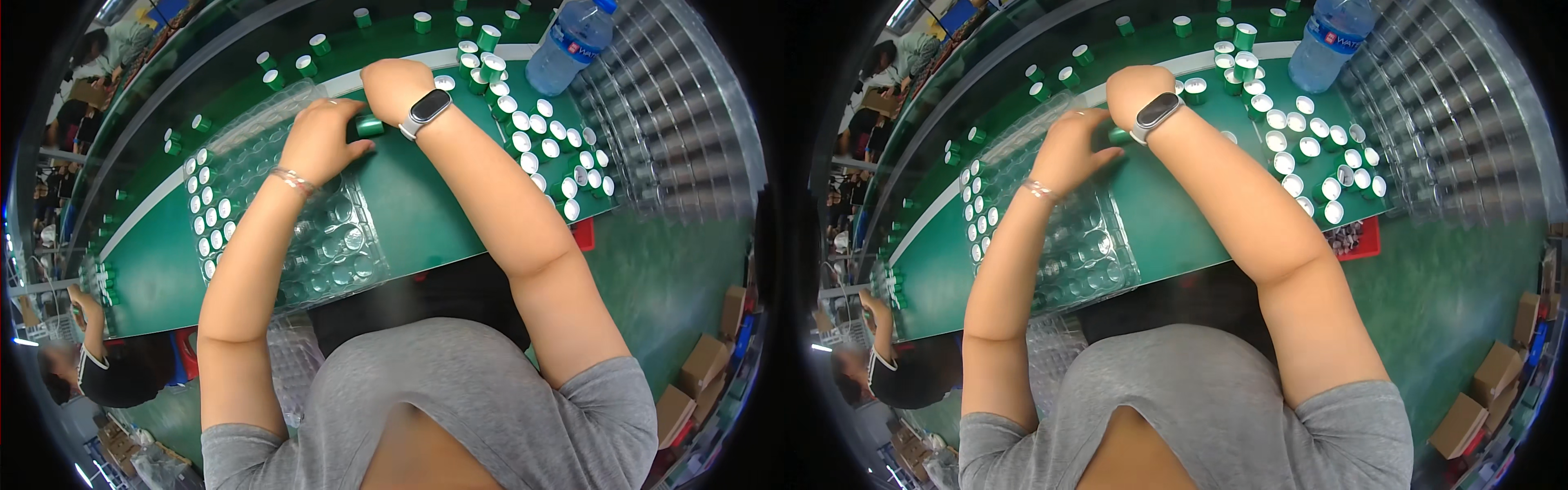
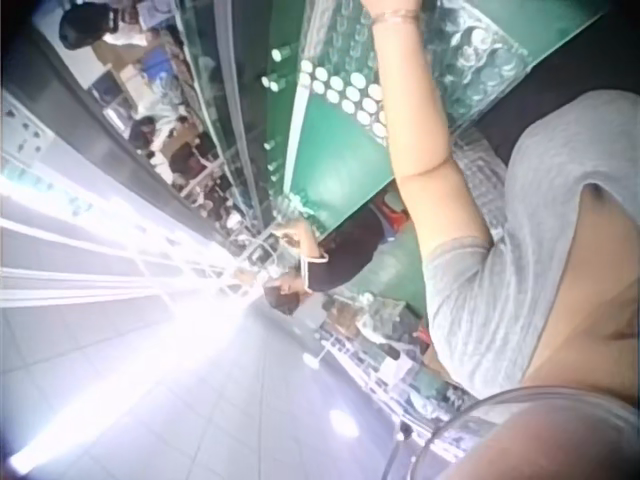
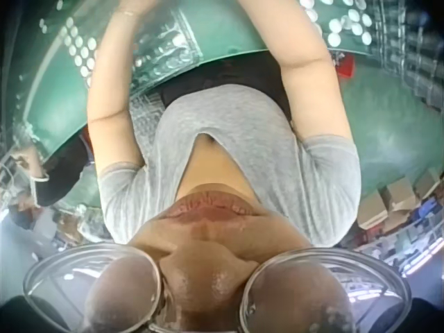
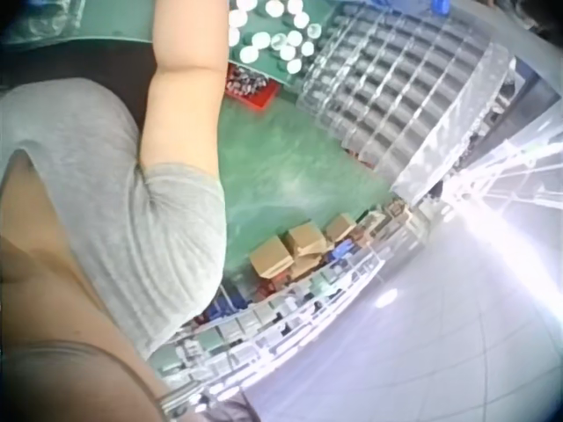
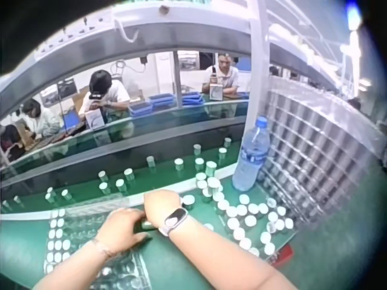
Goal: Placing green cylindrical components into plastic grid trays on an assembly line.
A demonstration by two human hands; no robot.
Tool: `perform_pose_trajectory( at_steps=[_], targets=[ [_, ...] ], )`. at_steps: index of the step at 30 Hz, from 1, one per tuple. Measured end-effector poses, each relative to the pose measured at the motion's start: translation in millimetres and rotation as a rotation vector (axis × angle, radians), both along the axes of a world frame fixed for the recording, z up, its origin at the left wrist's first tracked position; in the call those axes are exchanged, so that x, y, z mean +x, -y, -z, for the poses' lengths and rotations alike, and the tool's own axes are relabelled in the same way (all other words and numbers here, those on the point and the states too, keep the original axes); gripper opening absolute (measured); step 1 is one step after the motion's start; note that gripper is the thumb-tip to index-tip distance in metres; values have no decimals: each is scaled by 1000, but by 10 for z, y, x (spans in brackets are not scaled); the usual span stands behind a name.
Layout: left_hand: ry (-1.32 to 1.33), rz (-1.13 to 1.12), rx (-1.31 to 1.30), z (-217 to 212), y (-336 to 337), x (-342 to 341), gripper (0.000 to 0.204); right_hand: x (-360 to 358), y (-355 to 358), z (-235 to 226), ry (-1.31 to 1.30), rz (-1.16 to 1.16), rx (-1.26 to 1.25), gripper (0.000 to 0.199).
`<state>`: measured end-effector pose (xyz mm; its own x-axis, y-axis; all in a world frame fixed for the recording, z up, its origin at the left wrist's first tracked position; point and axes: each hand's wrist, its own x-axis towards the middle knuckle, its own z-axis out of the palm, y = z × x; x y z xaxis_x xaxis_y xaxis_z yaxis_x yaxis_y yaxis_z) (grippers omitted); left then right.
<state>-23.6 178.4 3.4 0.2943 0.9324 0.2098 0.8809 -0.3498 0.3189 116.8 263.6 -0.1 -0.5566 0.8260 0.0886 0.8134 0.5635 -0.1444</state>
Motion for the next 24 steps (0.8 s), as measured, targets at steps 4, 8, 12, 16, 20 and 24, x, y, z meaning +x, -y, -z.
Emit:
perform_pose_trajectory(
  at_steps=[4, 8, 12, 16, 20, 24],
  targets=[
    [-59, 16, -38, 134, -87, 46, 40, 37, -17, 49, -25, 2, 49, 10],
    [254, 8, -3, 94, 64, -20, 34, 194, 75, 56, -376, -45, 41, 23],
    [953, -162, -246, -51, 329, -187, 38, 298, 315, 93, -998, -137, -380, 31],
    [1347, -278, -432, -1, 538, -457, 46, 216, 431, 121, -1434, -270, -1109, 36],
    [1683, -253, -482, 53, 601, -451, 42, 171, 542, 102, -1534, -308, -1240, 37],
    [1828, -202, -386, 13, 589, -413, 45, 155, 539, 109, -1522, -290, -1258, 38]
  ],
)
